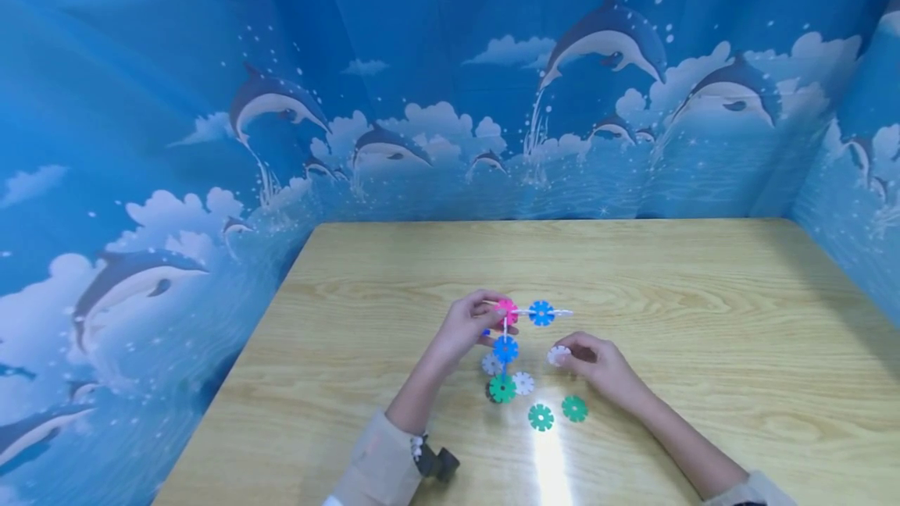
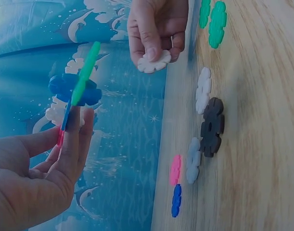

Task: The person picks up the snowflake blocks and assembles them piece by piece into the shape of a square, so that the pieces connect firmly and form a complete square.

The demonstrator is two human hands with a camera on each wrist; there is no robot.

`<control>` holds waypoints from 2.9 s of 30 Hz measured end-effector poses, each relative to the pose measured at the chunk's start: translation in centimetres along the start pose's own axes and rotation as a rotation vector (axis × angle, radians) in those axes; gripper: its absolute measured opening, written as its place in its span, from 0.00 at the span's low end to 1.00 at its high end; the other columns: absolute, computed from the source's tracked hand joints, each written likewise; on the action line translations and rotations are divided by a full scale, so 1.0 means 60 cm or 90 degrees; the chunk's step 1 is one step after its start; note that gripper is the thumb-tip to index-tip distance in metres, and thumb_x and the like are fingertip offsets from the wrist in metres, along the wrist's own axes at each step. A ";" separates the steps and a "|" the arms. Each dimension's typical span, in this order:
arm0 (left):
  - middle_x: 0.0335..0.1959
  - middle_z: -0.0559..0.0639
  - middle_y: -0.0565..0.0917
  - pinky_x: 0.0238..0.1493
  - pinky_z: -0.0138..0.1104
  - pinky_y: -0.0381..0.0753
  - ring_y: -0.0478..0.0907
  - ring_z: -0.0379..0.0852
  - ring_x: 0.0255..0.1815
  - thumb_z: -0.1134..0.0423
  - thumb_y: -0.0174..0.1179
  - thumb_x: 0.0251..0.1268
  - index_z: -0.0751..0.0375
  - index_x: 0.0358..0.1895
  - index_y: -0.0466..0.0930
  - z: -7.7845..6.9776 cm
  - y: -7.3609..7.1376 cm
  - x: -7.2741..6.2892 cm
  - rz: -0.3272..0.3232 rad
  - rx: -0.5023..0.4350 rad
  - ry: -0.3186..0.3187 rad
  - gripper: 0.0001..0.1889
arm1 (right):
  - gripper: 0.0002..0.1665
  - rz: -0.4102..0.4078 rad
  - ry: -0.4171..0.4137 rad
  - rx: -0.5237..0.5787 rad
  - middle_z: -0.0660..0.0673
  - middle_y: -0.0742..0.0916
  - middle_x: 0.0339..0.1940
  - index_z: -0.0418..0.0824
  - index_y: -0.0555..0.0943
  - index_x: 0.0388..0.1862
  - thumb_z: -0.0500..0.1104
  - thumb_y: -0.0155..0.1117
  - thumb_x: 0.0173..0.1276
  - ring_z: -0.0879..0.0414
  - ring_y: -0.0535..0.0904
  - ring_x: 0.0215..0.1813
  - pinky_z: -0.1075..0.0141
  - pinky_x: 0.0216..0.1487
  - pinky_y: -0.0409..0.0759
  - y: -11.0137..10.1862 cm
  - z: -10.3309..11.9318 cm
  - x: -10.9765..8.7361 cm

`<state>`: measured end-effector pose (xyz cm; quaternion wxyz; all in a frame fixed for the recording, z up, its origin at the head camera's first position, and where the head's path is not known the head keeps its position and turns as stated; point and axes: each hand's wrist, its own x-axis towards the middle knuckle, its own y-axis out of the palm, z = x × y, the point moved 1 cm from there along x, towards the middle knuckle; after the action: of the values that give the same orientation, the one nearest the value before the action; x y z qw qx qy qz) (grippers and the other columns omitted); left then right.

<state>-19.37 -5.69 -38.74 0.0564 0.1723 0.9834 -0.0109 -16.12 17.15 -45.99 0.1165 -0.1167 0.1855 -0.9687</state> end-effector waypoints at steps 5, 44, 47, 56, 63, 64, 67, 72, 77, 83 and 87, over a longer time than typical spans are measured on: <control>0.38 0.57 0.83 0.34 0.38 0.82 0.81 0.52 0.38 0.64 0.54 0.66 0.66 0.53 0.72 -0.001 -0.001 0.000 -0.004 0.007 0.001 0.15 | 0.14 -0.072 0.044 0.052 0.40 0.82 0.34 0.28 0.77 0.45 0.39 0.59 0.66 0.52 0.79 0.35 0.66 0.38 0.80 -0.011 0.012 0.004; 0.39 0.62 0.81 0.37 0.37 0.82 0.78 0.61 0.44 0.71 0.50 0.68 0.72 0.54 0.69 -0.044 0.000 -0.027 -0.008 -0.005 0.009 0.14 | 0.19 -0.114 0.060 0.170 0.40 0.81 0.31 0.25 0.70 0.54 0.35 0.56 0.67 0.57 0.80 0.29 0.65 0.33 0.82 -0.054 0.093 0.035; 0.39 0.62 0.81 0.36 0.36 0.82 0.77 0.64 0.45 0.71 0.50 0.68 0.72 0.54 0.69 -0.042 -0.001 -0.026 -0.007 -0.010 0.008 0.14 | 0.19 -0.116 0.049 0.167 0.40 0.81 0.30 0.26 0.71 0.53 0.37 0.57 0.67 0.56 0.81 0.29 0.64 0.33 0.82 -0.054 0.090 0.035; 0.40 0.64 0.81 0.34 0.35 0.82 0.76 0.65 0.46 0.70 0.51 0.68 0.72 0.54 0.70 -0.042 -0.003 -0.026 -0.004 -0.012 0.008 0.14 | 0.20 -0.114 0.049 0.151 0.38 0.81 0.31 0.32 0.74 0.52 0.43 0.59 0.67 0.55 0.81 0.30 0.60 0.35 0.82 -0.053 0.080 0.035; 0.40 0.63 0.81 0.34 0.37 0.82 0.77 0.64 0.45 0.68 0.52 0.67 0.70 0.54 0.70 -0.012 -0.009 -0.005 0.003 -0.023 0.009 0.14 | 0.19 -0.118 0.050 0.161 0.40 0.81 0.30 0.27 0.72 0.53 0.37 0.58 0.67 0.57 0.80 0.29 0.64 0.33 0.82 -0.056 0.092 0.033; 0.40 0.62 0.81 0.34 0.37 0.82 0.77 0.63 0.45 0.68 0.52 0.67 0.69 0.54 0.70 -0.007 -0.009 -0.002 0.003 -0.024 0.006 0.14 | 0.19 -0.117 0.047 0.160 0.40 0.81 0.30 0.27 0.72 0.53 0.37 0.58 0.67 0.57 0.80 0.28 0.64 0.33 0.82 -0.057 0.093 0.033; 0.39 0.60 0.81 0.34 0.37 0.82 0.79 0.59 0.43 0.67 0.53 0.67 0.67 0.54 0.71 -0.003 -0.009 0.000 0.001 -0.025 0.007 0.15 | 0.18 -0.124 0.038 0.169 0.41 0.82 0.29 0.29 0.74 0.52 0.38 0.59 0.66 0.56 0.80 0.28 0.64 0.32 0.82 -0.056 0.089 0.032; 0.39 0.61 0.81 0.34 0.37 0.82 0.78 0.61 0.43 0.67 0.53 0.66 0.68 0.54 0.71 -0.001 -0.009 0.000 0.002 -0.033 0.016 0.15 | 0.19 -0.121 0.046 0.166 0.41 0.81 0.29 0.32 0.75 0.52 0.41 0.60 0.66 0.55 0.81 0.29 0.62 0.33 0.82 -0.056 0.088 0.031; 0.38 0.60 0.81 0.34 0.37 0.82 0.78 0.63 0.44 0.67 0.53 0.66 0.69 0.53 0.71 -0.001 -0.009 0.000 0.001 -0.034 0.019 0.15 | 0.20 -0.113 0.059 0.154 0.41 0.81 0.30 0.30 0.73 0.53 0.42 0.58 0.67 0.56 0.81 0.29 0.60 0.35 0.82 -0.058 0.093 0.031; 0.38 0.59 0.81 0.34 0.37 0.82 0.77 0.63 0.44 0.68 0.53 0.66 0.69 0.54 0.70 -0.001 -0.010 0.001 -0.004 -0.034 0.020 0.15 | 0.20 -0.107 0.061 0.162 0.42 0.81 0.29 0.29 0.73 0.53 0.41 0.59 0.67 0.57 0.80 0.29 0.62 0.34 0.82 -0.058 0.095 0.031; 0.38 0.60 0.81 0.34 0.37 0.82 0.78 0.63 0.44 0.68 0.52 0.67 0.69 0.54 0.70 -0.004 -0.009 -0.001 -0.004 -0.026 0.016 0.15 | 0.21 -0.109 0.060 0.156 0.41 0.81 0.30 0.29 0.73 0.53 0.41 0.59 0.67 0.56 0.80 0.29 0.63 0.33 0.82 -0.057 0.096 0.030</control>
<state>-19.53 -6.20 -38.46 0.0479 0.1684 0.9845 0.0112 -16.91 17.85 -39.12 0.0377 -0.0715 0.0605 -0.9949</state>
